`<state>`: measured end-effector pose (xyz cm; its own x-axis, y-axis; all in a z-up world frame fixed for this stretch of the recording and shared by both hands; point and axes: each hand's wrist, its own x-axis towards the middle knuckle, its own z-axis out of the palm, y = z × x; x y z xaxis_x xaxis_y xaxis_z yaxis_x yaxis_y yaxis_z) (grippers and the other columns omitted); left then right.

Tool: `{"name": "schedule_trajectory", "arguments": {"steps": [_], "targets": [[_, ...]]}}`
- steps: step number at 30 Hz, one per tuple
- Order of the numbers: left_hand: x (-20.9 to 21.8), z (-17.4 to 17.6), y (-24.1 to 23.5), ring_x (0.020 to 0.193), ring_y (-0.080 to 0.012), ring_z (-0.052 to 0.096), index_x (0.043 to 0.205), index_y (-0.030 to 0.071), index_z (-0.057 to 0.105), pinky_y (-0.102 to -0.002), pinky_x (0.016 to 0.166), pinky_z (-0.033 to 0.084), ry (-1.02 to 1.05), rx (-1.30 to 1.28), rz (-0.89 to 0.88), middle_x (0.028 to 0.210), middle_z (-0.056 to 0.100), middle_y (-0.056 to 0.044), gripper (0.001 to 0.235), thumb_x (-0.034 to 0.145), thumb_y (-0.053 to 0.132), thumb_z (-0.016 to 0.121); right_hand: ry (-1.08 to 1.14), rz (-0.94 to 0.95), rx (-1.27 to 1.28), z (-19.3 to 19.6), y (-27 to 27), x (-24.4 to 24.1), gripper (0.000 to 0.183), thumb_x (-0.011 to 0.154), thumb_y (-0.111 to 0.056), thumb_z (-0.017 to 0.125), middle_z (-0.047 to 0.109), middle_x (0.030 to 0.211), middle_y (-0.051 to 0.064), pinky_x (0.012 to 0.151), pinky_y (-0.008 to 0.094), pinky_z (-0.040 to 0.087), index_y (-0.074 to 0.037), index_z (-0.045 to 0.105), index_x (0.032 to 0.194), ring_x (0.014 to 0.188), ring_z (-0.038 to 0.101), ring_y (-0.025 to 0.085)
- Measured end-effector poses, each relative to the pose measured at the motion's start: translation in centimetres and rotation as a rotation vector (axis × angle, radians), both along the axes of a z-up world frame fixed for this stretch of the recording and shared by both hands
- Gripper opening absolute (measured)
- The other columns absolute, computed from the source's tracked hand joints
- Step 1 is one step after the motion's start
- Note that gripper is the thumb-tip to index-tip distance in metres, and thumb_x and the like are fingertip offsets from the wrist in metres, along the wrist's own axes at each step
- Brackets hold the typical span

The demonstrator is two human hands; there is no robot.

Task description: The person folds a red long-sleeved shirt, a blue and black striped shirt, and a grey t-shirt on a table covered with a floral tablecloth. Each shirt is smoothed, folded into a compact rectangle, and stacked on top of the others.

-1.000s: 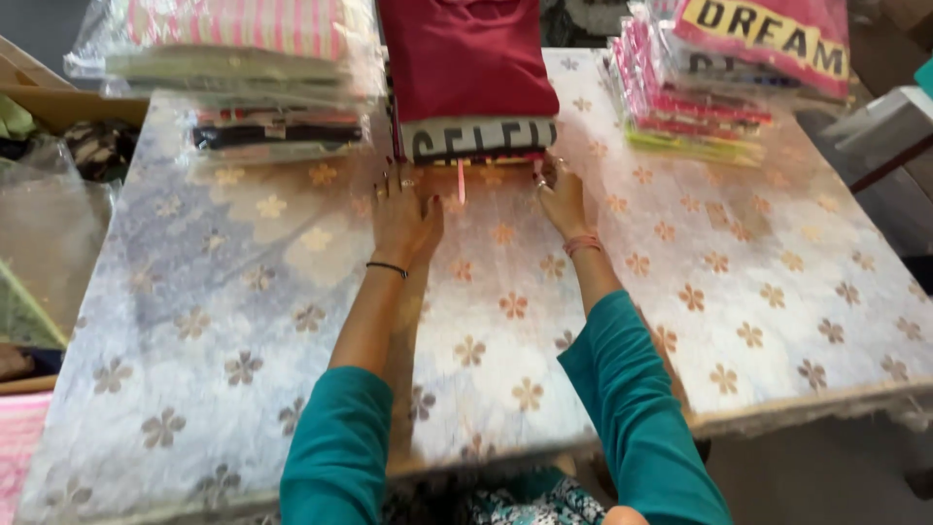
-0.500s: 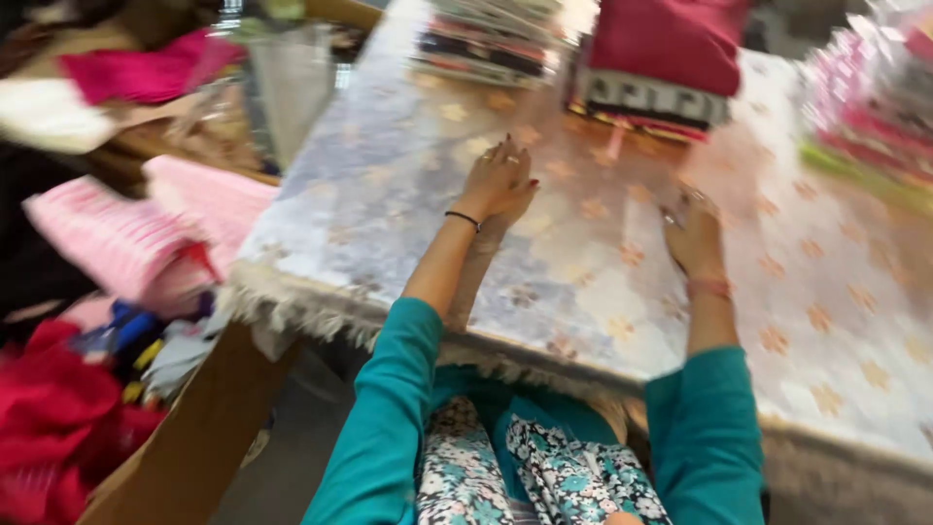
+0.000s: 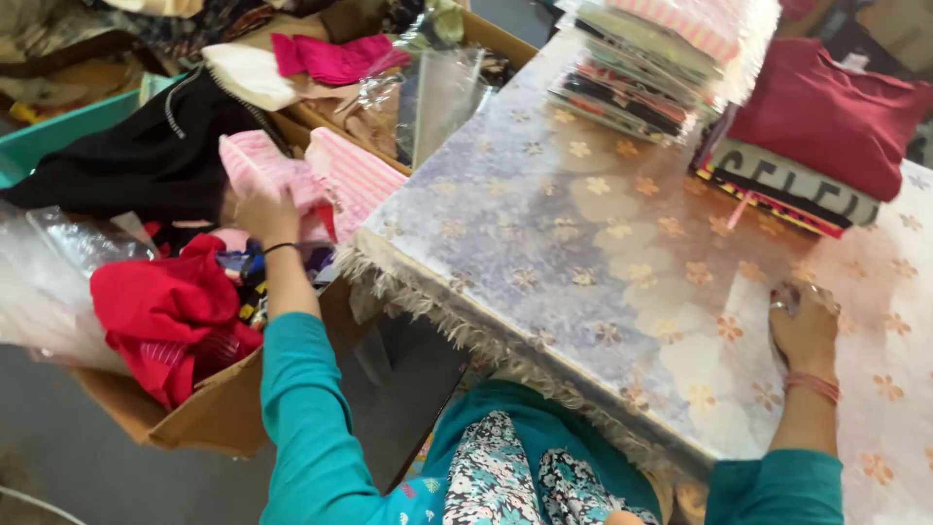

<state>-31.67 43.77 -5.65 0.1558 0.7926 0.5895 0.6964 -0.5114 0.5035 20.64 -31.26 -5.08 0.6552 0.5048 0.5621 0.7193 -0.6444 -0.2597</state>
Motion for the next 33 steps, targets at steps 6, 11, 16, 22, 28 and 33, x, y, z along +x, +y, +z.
{"name": "schedule_trajectory", "arguments": {"steps": [6,11,16,22,28,33], "targets": [[-2.8,-4.5,2.1,0.138,-0.0469,0.04,0.155,0.005,0.034,-0.059,0.11,0.033,0.41,-0.611,0.282,0.152,0.044,-0.024,0.126,0.071,0.096,0.058,0.005,-0.01,-0.015,0.0,-0.2,-0.1,0.028,0.102,-0.024,0.066,0.068,0.117,0.024,0.111,0.049,0.044,-0.004,0.073,0.12,0.122,0.059,0.04],[-8.9,-1.0,4.6,0.129,-0.0449,0.055,0.13,0.009,0.064,-0.057,0.105,0.042,0.395,-0.769,0.036,0.136,0.06,-0.023,0.097,0.082,0.091,0.043,0.034,-0.021,0.001,0.1,0.3,-0.6,0.028,0.102,-0.024,0.066,0.069,0.117,0.022,0.113,0.048,0.043,-0.005,0.072,0.122,0.119,0.06,0.037],[-16.2,-8.1,8.4,0.098,-0.0454,0.073,0.108,0.008,0.08,-0.056,0.082,0.055,0.071,-0.291,0.332,0.108,0.076,-0.023,0.064,0.105,0.066,0.052,0.046,-0.046,-0.013,1.2,0.4,-1.2,0.034,0.095,-0.02,0.064,0.069,0.114,0.022,0.112,0.048,0.043,-0.005,0.072,0.124,0.12,0.061,0.039],[-17.8,-10.9,10.9,0.103,-0.039,0.065,0.114,0.001,0.073,-0.048,0.088,0.049,0.252,-0.88,0.266,0.117,0.068,-0.026,0.086,0.076,0.078,0.074,0.082,-0.061,-0.024,1.7,0.7,-1.6,0.031,0.098,-0.021,0.065,0.068,0.116,0.025,0.11,0.049,0.043,-0.004,0.072,0.124,0.115,0.061,0.041],[-15.6,-10.7,12.2,0.104,-0.0343,0.075,0.118,0.005,0.081,-0.047,0.093,0.056,0.376,-1.271,-0.09,0.123,0.079,-0.016,0.061,0.078,0.051,0.073,0.055,-0.004,-0.027,1.6,0.6,-1.6,0.03,0.098,-0.019,0.063,0.07,0.115,0.023,0.113,0.049,0.042,-0.002,0.07,0.122,0.122,0.061,0.039],[-15.5,-4.5,10.8,0.089,-0.0194,0.061,0.101,0.0,0.07,-0.033,0.078,0.046,-0.21,-0.532,-0.606,0.099,0.067,-0.008,0.019,0.095,0.015,0.06,0.031,-0.007,-0.035,0.9,0.4,-0.8,0.03,0.097,-0.019,0.063,0.069,0.114,0.023,0.112,0.049,0.043,-0.003,0.07,0.121,0.119,0.062,0.039]]}}
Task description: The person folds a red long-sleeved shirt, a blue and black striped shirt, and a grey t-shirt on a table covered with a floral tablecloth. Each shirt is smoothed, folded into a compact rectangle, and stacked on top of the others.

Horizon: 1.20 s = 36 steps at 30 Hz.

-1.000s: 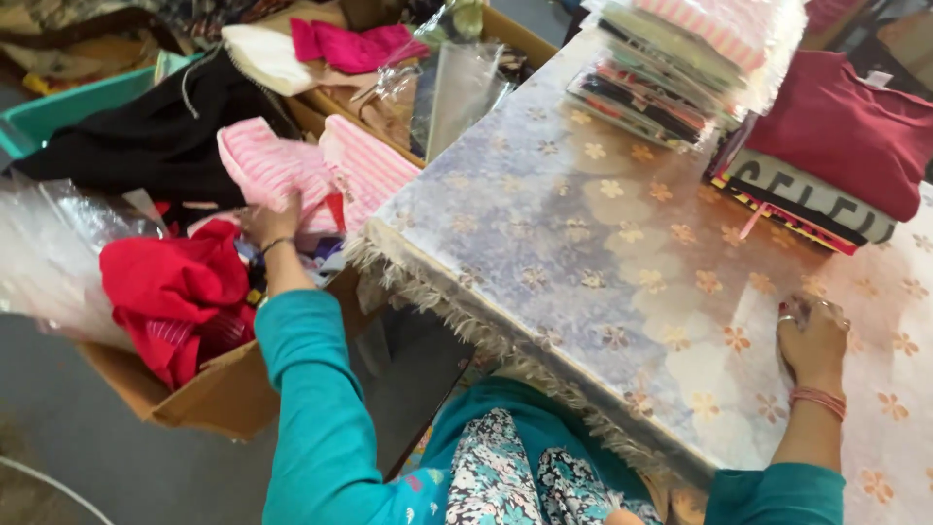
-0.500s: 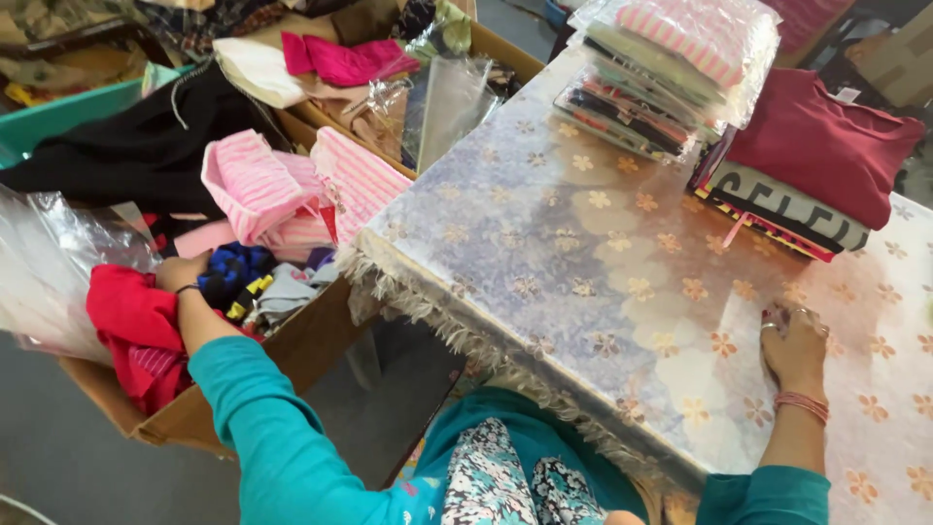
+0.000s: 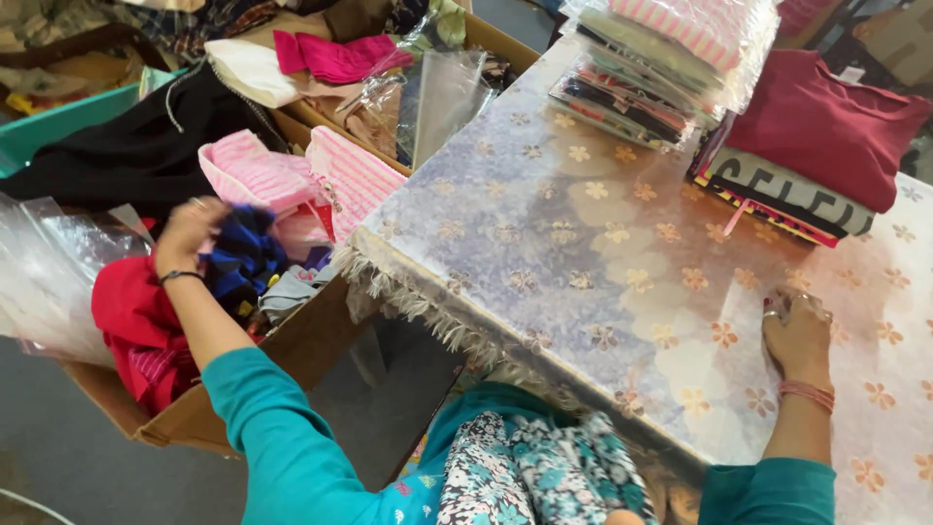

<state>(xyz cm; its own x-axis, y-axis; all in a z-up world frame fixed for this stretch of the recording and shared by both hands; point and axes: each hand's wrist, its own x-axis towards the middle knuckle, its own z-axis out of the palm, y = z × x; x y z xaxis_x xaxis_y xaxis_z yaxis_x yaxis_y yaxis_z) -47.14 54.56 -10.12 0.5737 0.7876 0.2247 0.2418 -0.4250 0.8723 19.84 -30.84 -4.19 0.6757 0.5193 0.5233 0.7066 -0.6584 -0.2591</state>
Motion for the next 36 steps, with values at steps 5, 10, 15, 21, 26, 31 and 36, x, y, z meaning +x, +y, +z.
{"name": "schedule_trajectory", "arguments": {"steps": [5,10,15,21,26,31,36], "targets": [[10.6,16.5,-13.5,0.099,-0.0129,0.056,0.112,-0.002,0.07,-0.03,0.094,0.046,-0.639,0.151,0.056,0.107,0.063,-0.004,0.024,0.12,0.02,0.063,-0.002,-0.07,-0.045,0.7,1.2,-0.8,0.025,0.092,-0.016,0.063,0.07,0.116,0.02,0.104,0.053,0.044,-0.006,0.07,0.114,0.116,0.061,0.041],[36.7,14.0,-25.9,0.093,-0.0227,0.054,0.107,-0.001,0.066,-0.037,0.089,0.045,-0.591,0.232,-0.329,0.101,0.061,-0.01,0.026,0.117,0.022,0.058,-0.02,-0.118,-0.064,1.6,1.8,-2.2,0.031,0.089,-0.011,0.061,0.068,0.118,0.025,0.104,0.054,0.045,-0.002,0.068,0.117,0.111,0.061,0.044],[53.2,12.7,-56.2,0.099,-0.0343,0.064,0.107,0.003,0.063,-0.043,0.092,0.049,-0.578,0.28,-0.925,0.102,0.066,-0.017,0.028,0.11,0.026,0.046,0.399,0.254,0.367,3.1,4.0,-4.9,0.058,0.082,-0.015,0.077,0.066,0.13,0.018,0.103,0.041,0.049,-0.001,0.057,0.135,0.121,0.063,0.029],[52.6,12.7,-65.0,0.114,-0.0348,0.063,0.112,0.006,0.059,-0.045,0.1,0.05,-0.526,0.397,-1.027,0.115,0.063,-0.015,0.02,0.108,0.026,0.058,0.536,0.19,0.328,-6.5,1.1,2.0,0.044,0.094,-0.021,0.072,0.067,0.123,0.004,0.097,0.034,0.052,-0.005,0.061,0.133,0.115,0.062,0.017],[49.6,15.3,-60.5,0.121,-0.0351,0.056,0.126,0.008,0.052,-0.052,0.099,0.042,-0.566,0.953,-0.892,0.132,0.052,-0.016,0.062,0.081,0.044,0.075,0.716,0.19,0.752,-6.0,1.5,3.1,0.028,0.102,-0.023,0.072,0.06,0.116,-0.001,0.09,0.031,0.051,-0.009,0.062,0.124,0.106,0.056,0.012],[54.1,12.5,-55.6,0.116,-0.0302,0.062,0.131,0.01,0.058,-0.05,0.099,0.044,-0.006,0.978,-0.583,0.123,0.064,-0.011,0.062,0.076,0.031,0.078,0.722,0.286,1.192,1.1,1.0,0.2,0.02,0.103,-0.026,0.071,0.063,0.111,-0.002,0.089,0.031,0.054,-0.014,0.062,0.116,0.102,0.061,0.011],[56.2,12.3,-49.9,0.098,-0.0349,0.069,0.109,0.013,0.075,-0.048,0.088,0.049,-0.093,0.654,-0.464,0.098,0.074,-0.014,0.03,0.08,0.014,0.068,0.652,0.308,1.552,-0.3,-3.4,3.9,0.021,0.107,-0.034,0.065,0.07,0.114,0.0,0.099,0.034,0.055,-0.015,0.065,0.117,0.104,0.067,0.013]]}}
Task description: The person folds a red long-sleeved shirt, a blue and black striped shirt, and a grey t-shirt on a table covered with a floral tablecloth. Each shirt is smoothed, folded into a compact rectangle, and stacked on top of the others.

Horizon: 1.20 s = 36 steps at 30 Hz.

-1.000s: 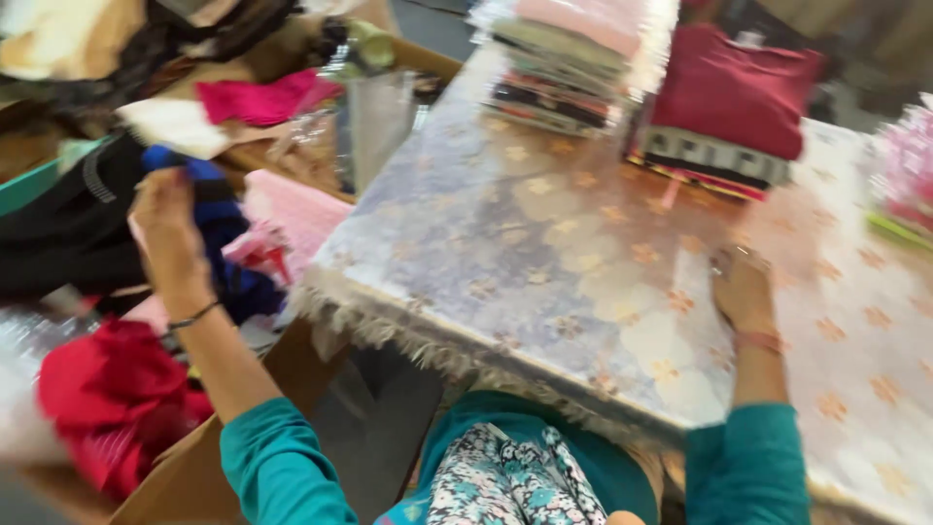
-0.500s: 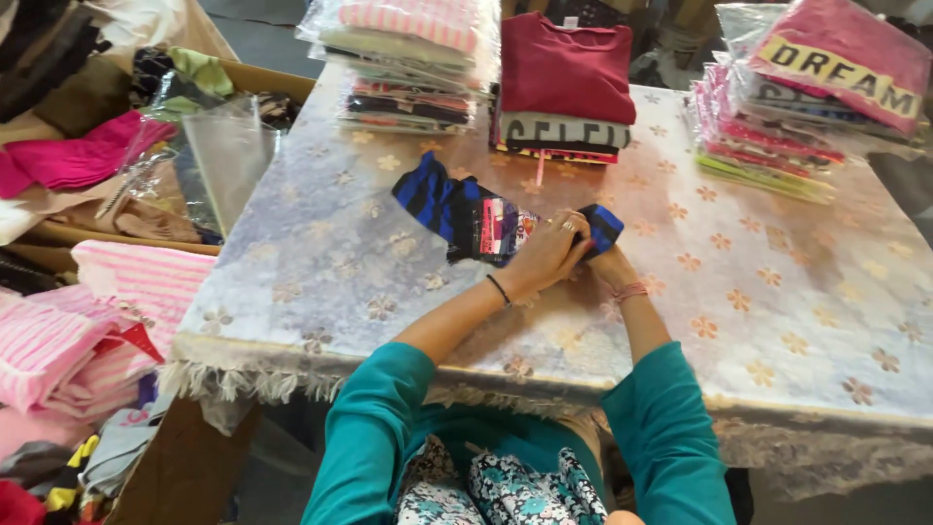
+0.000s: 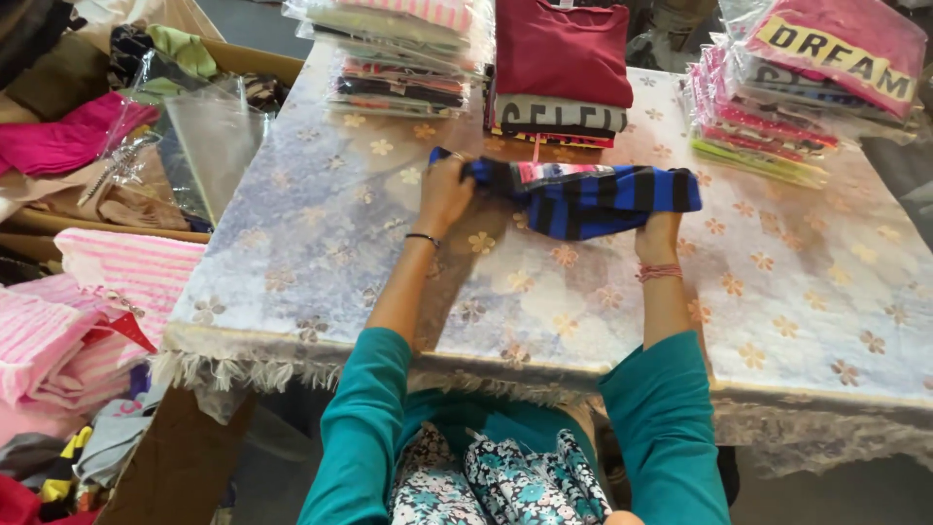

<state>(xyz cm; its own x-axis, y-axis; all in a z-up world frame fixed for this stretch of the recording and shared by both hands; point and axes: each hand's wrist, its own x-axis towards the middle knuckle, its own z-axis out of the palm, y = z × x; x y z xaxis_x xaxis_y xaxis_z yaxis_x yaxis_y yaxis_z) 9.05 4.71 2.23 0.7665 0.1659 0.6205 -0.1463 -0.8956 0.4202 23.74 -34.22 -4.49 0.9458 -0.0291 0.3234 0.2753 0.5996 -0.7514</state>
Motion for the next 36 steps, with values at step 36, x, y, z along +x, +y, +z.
{"name": "schedule_trajectory", "arguments": {"steps": [36], "targets": [[2.3,-5.9,13.5,0.058,-0.016,0.065,0.092,-0.005,0.07,-0.029,0.046,0.048,0.588,-0.409,-0.127,0.079,0.072,-0.015,0.052,0.073,0.038,0.093,-0.797,0.133,-1.486,7.6,8.1,-12.4,0.028,0.081,-0.005,0.068,0.067,0.107,0.01,0.1,0.039,0.049,-0.011,0.066,0.108,0.109,0.063,0.03]]}}
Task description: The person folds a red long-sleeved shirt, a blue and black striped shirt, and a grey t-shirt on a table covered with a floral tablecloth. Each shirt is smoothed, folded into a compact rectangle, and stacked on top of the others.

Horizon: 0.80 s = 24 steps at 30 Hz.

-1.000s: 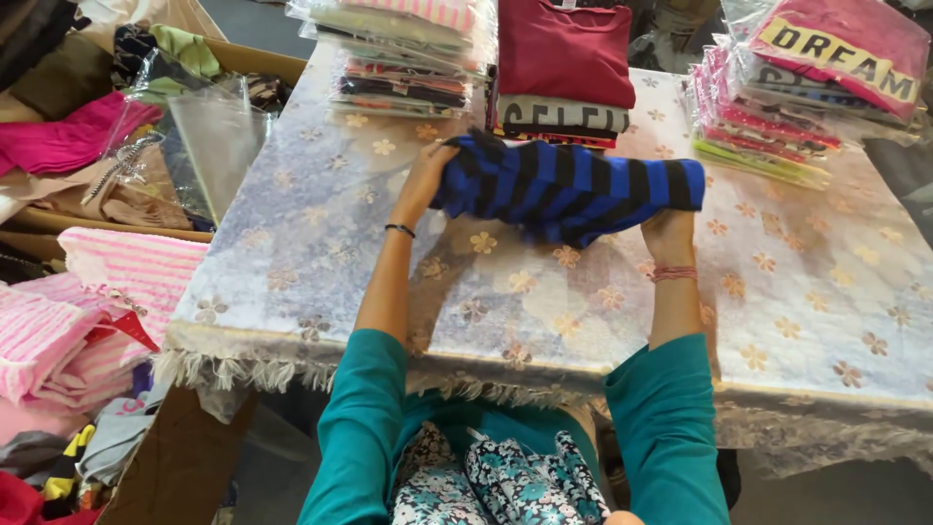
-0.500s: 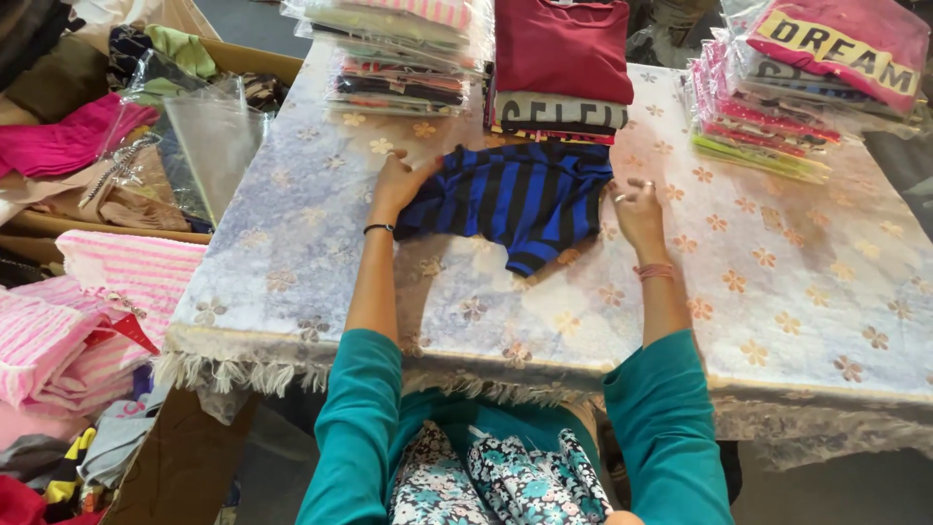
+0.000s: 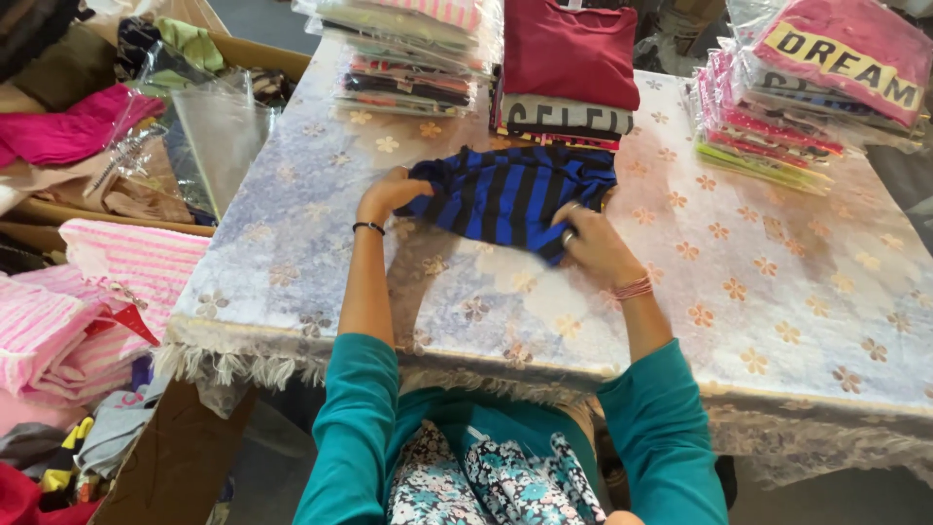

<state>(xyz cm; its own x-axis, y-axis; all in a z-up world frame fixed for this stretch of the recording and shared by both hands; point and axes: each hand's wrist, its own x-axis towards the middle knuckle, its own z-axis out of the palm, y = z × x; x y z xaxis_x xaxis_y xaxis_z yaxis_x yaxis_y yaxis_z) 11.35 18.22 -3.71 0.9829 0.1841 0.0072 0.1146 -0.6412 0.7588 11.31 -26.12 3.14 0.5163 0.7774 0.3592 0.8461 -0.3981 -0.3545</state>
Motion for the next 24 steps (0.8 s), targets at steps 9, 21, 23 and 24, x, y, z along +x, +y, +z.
{"name": "schedule_trajectory", "arguments": {"steps": [9,21,23,24], "targets": [[-11.5,16.7,-7.4,0.047,-0.0124,0.055,0.127,0.021,0.052,-0.028,0.039,0.044,-0.435,-0.959,0.13,0.072,0.064,-0.004,0.044,0.086,0.011,0.065,0.616,-0.452,0.489,8.5,-4.3,-6.1,0.045,0.079,-0.012,0.081,0.064,0.086,0.007,0.067,0.042,0.05,-0.007,0.052,0.114,0.075,0.061,0.025],[-3.0,18.8,-7.7,0.07,-0.007,0.063,0.111,0.02,0.073,-0.023,0.057,0.053,-0.349,-1.058,-0.006,0.086,0.066,0.004,0.023,0.097,0.014,0.057,-0.156,-0.818,0.233,11.9,-11.7,3.9,0.023,0.082,-0.011,0.078,0.072,0.091,0.019,0.073,0.044,0.051,-0.006,0.076,0.105,0.082,0.067,0.029],[-1.4,19.8,-7.9,0.074,-0.0062,0.064,0.11,0.02,0.073,-0.025,0.061,0.054,-0.387,-1.024,-0.012,0.088,0.066,0.006,0.02,0.097,0.016,0.059,-0.392,-0.768,0.356,12.8,-13.2,7.1,0.026,0.082,-0.003,0.074,0.073,0.095,0.018,0.076,0.043,0.052,-0.006,0.077,0.109,0.086,0.067,0.03],[-0.6,20.1,-8.0,0.079,-0.0055,0.064,0.108,0.02,0.072,-0.027,0.064,0.056,-0.418,-0.991,-0.016,0.09,0.065,0.007,0.016,0.097,0.017,0.061,-0.623,-0.706,0.471,13.0,-13.9,8.7,0.032,0.082,0.004,0.07,0.074,0.1,0.017,0.08,0.042,0.053,-0.006,0.078,0.112,0.09,0.067,0.031]]}}
